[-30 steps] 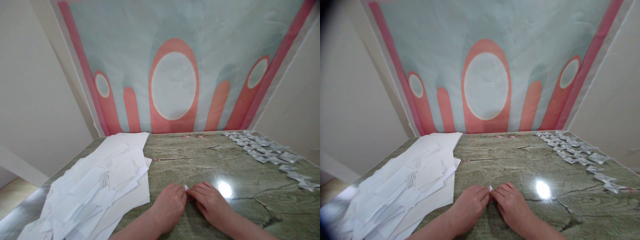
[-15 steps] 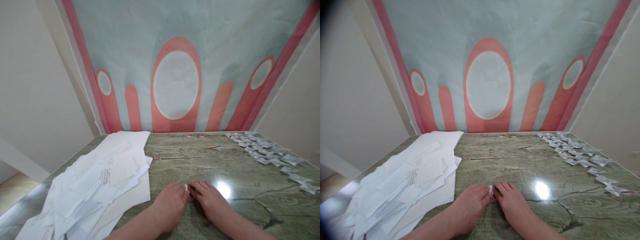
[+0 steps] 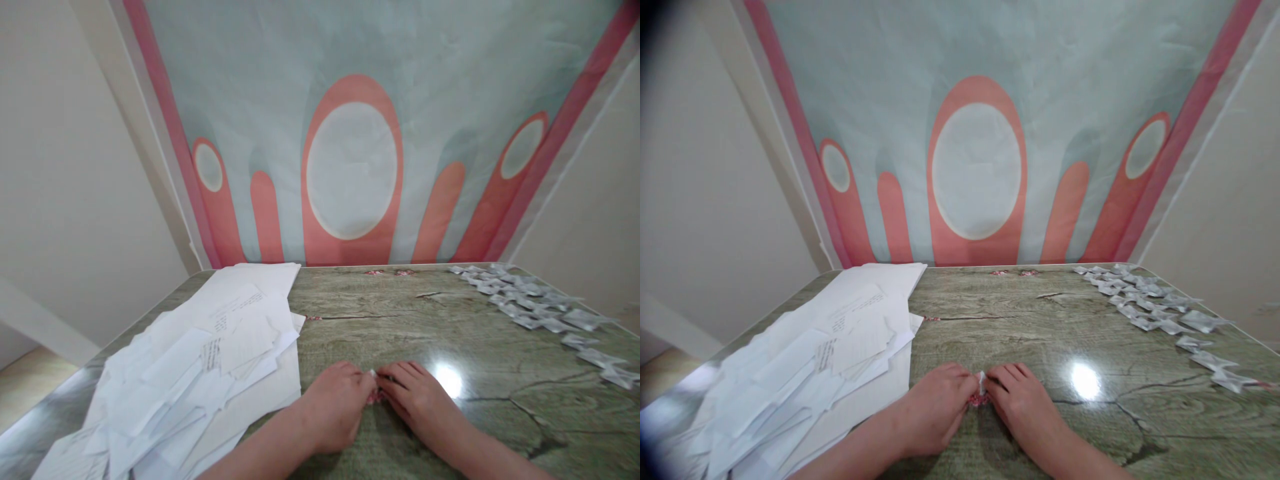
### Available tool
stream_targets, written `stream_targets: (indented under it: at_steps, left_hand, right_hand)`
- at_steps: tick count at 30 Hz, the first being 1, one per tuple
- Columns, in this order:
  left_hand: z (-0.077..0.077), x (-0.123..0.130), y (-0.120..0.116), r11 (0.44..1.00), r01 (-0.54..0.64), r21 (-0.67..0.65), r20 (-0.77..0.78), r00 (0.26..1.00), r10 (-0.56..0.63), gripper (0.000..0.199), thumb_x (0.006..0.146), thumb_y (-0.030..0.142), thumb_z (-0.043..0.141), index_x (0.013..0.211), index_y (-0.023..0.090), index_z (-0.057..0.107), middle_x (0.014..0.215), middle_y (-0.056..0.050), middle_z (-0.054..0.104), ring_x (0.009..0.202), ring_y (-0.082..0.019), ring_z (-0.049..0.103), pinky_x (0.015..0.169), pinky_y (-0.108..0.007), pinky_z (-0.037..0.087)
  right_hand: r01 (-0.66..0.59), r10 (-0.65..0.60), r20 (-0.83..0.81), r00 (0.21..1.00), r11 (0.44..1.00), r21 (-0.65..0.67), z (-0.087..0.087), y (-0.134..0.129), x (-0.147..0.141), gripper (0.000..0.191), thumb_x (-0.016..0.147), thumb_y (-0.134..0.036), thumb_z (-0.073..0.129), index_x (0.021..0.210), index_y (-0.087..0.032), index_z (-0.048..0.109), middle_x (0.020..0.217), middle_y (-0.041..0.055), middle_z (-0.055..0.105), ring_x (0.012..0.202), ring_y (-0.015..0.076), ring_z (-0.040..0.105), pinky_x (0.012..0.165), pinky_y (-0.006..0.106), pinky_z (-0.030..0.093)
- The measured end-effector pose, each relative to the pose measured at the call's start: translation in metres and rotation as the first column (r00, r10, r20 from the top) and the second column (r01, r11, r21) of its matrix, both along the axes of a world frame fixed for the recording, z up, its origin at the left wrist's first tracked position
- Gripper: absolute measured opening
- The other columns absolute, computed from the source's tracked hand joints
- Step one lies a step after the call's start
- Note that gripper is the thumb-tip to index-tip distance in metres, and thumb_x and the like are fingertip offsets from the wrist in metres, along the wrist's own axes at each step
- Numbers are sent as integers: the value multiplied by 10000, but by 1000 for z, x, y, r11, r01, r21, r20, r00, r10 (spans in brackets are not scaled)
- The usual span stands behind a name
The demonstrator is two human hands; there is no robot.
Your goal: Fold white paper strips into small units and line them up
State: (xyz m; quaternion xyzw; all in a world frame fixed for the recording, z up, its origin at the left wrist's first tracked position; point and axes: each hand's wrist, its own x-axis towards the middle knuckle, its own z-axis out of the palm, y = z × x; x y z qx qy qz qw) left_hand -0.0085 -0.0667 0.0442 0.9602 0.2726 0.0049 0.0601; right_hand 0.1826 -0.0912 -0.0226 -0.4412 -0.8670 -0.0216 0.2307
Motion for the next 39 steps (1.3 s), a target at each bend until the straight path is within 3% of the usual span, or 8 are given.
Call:
stream_targets:
  at_steps: [6,14,18,27,39]
  left_hand:
    - [-14,1,12,996,-81,-32,93,992,84,108,853,211,494,932,195,566,861,-23,649,850,-185,584,795,-288,415]
    - [-36,-5,30,987,-59,-151,310,945,103,162,855,290,543,971,242,645,856,-7,665,858,-151,573,800,-262,383]
    - [-44,-5,34,980,-73,-185,380,914,140,130,841,285,565,883,230,675,853,-4,648,856,-145,553,810,-262,377]
    - [-45,-1,33,936,-247,-250,401,854,332,112,800,298,604,794,220,684,847,-13,568,893,-165,501,812,-293,366]
    - [-45,8,23,912,-353,-207,404,818,409,70,766,261,601,748,195,619,850,-14,527,903,-190,473,803,-335,367]
  right_hand:
    - [24,-34,-112,993,996,-85,0,2,-2,156,833,-138,545,916,-225,644,856,27,631,798,177,562,718,316,427]
    - [20,-64,-245,968,983,-180,-6,11,2,125,835,-172,545,852,-221,658,824,27,607,785,174,553,706,303,442]
    - [12,-72,-277,958,977,-213,-1,12,1,137,848,-192,528,827,-221,661,810,26,602,786,168,554,707,296,443]
    - [14,-190,-437,879,927,-376,6,12,-4,180,831,-191,509,687,-199,616,809,22,561,793,162,548,708,286,449]
    - [94,-221,-400,889,945,-313,-7,20,-4,169,788,-174,521,620,-186,522,790,32,529,788,181,517,709,328,435]
